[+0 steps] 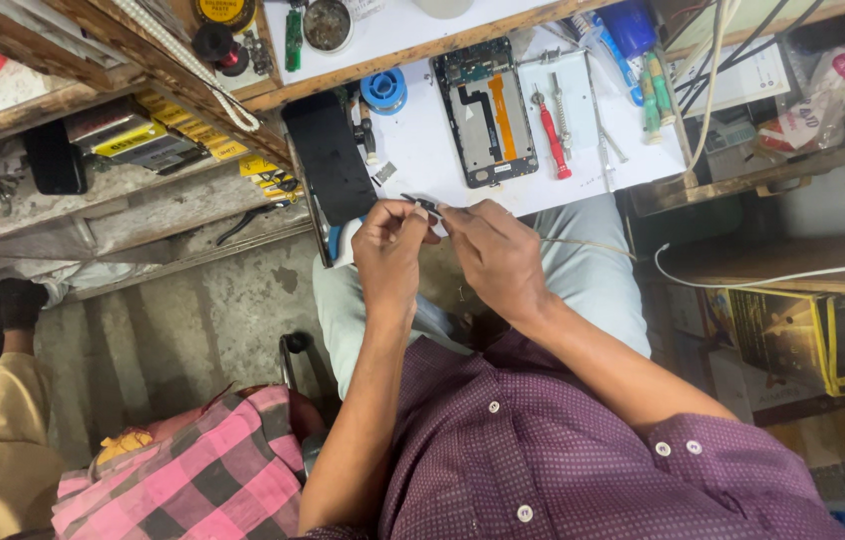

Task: The person sits at a repair bench holding a black phone battery pack and works on its edge, peeling and pressing at a small component on it by hand. They occasionally pick up a small metal tool to pry or adjust the part, then continue working the battery with their fingers.

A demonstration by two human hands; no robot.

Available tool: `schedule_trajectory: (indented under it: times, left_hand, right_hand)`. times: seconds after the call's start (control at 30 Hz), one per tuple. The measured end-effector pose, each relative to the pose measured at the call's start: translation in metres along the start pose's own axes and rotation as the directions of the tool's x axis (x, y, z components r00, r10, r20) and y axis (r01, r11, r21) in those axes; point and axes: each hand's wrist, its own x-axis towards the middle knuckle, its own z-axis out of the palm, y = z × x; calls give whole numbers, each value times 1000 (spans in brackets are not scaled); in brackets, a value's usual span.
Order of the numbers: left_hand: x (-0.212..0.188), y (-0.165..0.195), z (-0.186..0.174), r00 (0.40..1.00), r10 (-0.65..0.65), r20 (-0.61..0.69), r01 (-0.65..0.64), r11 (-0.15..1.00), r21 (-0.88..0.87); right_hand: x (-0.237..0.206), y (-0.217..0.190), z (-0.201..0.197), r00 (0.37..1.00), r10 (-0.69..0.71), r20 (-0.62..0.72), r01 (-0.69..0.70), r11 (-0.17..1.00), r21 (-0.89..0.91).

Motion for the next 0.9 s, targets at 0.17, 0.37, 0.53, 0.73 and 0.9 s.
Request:
schedule_trajectory:
  times: [0.17,0.37,0.53,0.73,0.9]
  left_hand:
    - [-10,21,1,890,455,21,-410,781,472]
    - [-7,33,-2,968,217,126,-246,920,306]
    - [-9,29,-6,980,148,136,-187,920,345]
    - [-11,37,-4,974,169,152,-217,891,399]
    - [-13,42,-2,977,138,164,-192,904,382]
  right_hand:
    - [5,0,-5,955,280,97,-292,942,167]
    - [11,9,-6,874,420,242,-485,748,452]
    - [5,14,-7,873,420,248,-488,729,480]
    - [6,20,-15,968,163,191,-206,951,231]
    - [11,22,-19,976,49,212,-83,984,156]
